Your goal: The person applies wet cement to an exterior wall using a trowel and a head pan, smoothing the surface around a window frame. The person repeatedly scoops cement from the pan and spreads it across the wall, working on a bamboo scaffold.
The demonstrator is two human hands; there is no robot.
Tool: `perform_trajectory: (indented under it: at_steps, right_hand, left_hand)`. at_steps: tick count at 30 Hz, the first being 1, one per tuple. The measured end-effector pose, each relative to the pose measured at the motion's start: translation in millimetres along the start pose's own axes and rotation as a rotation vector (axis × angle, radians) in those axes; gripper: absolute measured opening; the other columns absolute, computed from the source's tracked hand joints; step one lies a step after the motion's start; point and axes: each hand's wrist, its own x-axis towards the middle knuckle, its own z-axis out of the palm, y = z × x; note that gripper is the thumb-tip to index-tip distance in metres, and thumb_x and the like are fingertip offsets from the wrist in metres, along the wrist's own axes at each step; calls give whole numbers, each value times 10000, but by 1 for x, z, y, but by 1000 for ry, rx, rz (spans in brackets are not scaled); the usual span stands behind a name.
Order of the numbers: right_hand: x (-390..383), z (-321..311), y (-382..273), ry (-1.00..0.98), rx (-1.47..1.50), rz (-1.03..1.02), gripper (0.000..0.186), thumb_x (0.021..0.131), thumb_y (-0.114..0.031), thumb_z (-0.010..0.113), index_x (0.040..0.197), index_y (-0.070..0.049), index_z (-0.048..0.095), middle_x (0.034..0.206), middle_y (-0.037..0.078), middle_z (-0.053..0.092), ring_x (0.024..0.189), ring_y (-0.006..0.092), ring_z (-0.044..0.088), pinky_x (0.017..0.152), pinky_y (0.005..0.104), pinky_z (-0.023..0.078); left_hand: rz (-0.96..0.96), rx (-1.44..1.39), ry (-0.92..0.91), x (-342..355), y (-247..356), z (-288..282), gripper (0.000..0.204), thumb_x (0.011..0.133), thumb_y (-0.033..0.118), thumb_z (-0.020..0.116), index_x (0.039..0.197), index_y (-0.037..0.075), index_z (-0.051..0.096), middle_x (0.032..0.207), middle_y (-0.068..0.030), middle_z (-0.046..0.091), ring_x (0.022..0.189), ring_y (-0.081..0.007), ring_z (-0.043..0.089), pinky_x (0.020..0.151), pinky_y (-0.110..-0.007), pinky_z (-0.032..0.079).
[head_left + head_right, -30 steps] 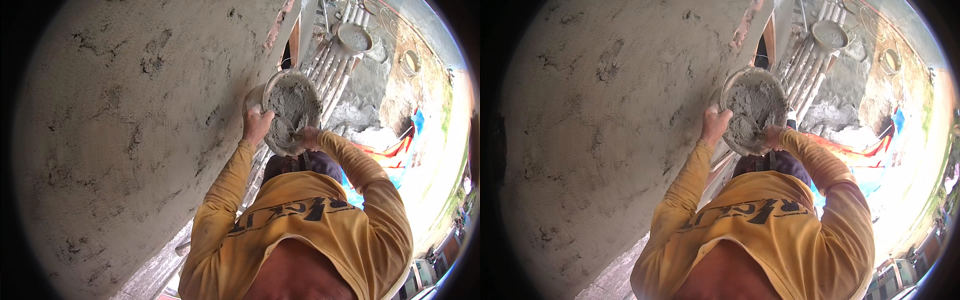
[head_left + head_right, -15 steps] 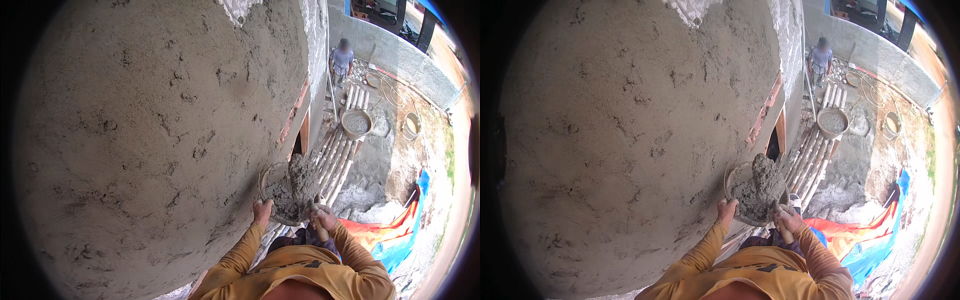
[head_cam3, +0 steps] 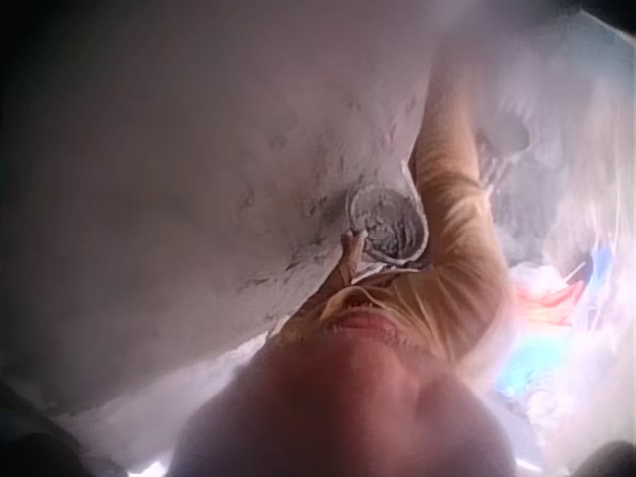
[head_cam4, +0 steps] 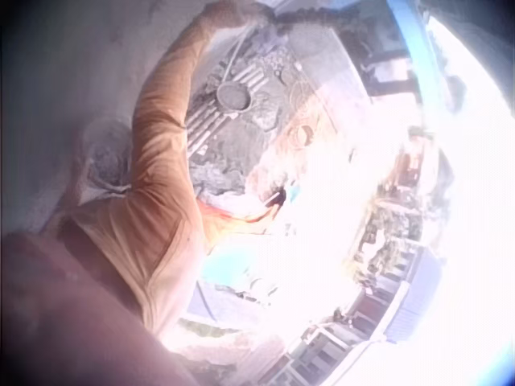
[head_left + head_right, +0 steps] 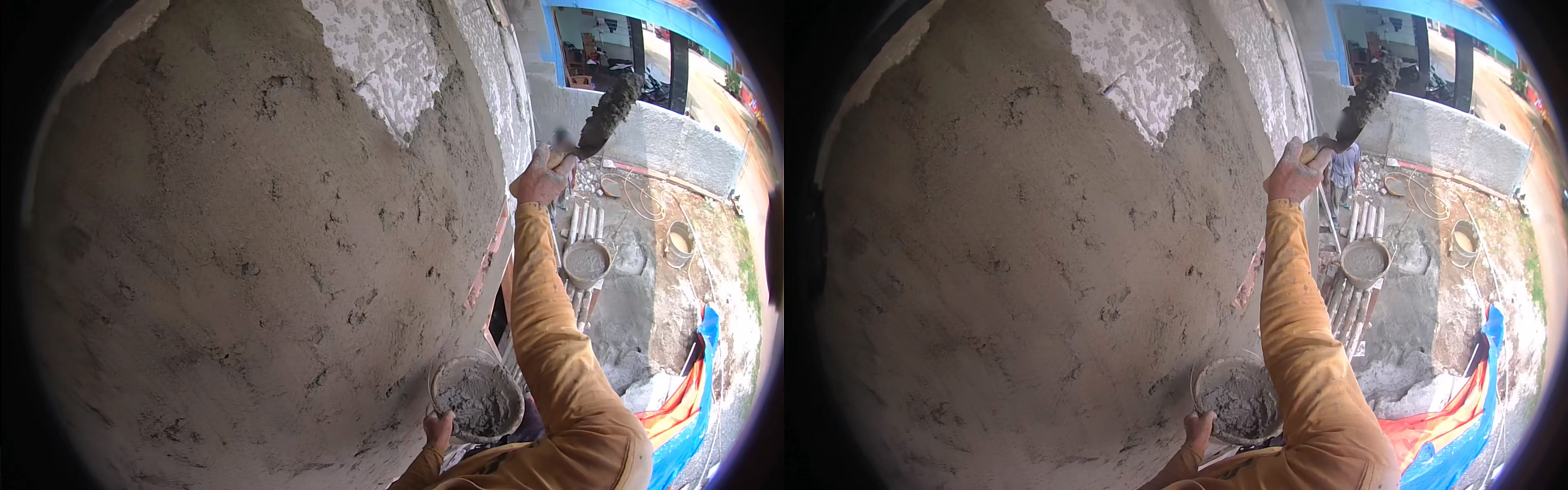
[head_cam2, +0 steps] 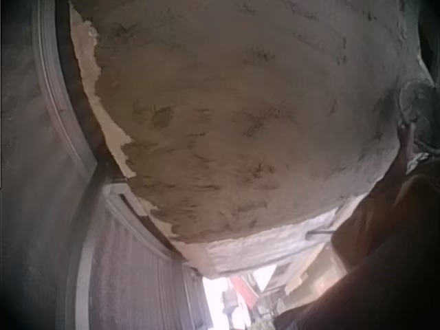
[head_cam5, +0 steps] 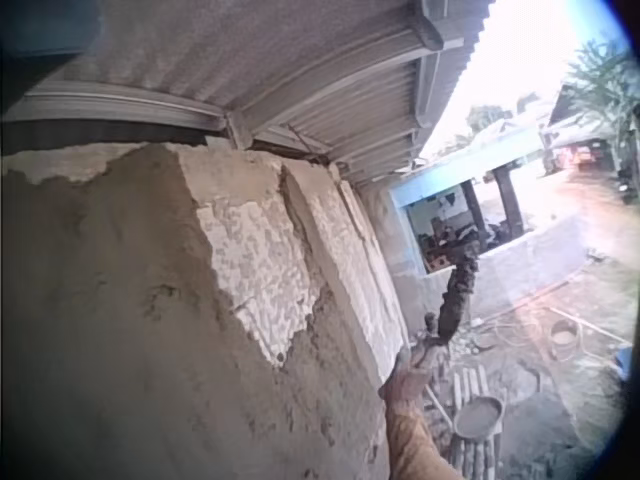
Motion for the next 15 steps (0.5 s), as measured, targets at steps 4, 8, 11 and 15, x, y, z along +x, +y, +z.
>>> perform_trajectory:
  at_steps: [4,8,11,15]
  right_hand:
    - [-64,38,1,-789,-504,132,343,820,-196,555,1063,-1,412,876,225,601,781,297,624,632,411,465]
    - [-187,-136,-39,-1349,-158,281,288,811,-241,559,980,-61,409,792,225,557,806,416,587,665,431,460]
    - [-158,-235,-32,-1711,-327,511,267,806,-231,567,945,-29,461,811,209,568,857,382,593,713,394,455]
    - [-98,-324,29,-2391,-871,416,298,802,-260,525,988,-32,570,920,175,632,913,327,608,763,387,482]
  left_hand:
    - [59,11,57,-4,-1,-3,275,660,167,612,800,-69,607,812,-137,646,744,-228,599,699,-350,455]
    - [-6,118,84,18,-31,-21,272,662,170,603,798,-65,615,818,-177,649,777,-258,613,730,-352,458]
    - [-30,93,3,25,-22,-5,308,668,169,595,864,-67,616,833,-176,652,806,-289,616,746,-362,458]
    - [26,237,-56,23,26,17,327,702,185,571,875,-92,599,849,-224,633,816,-330,605,746,-377,453]
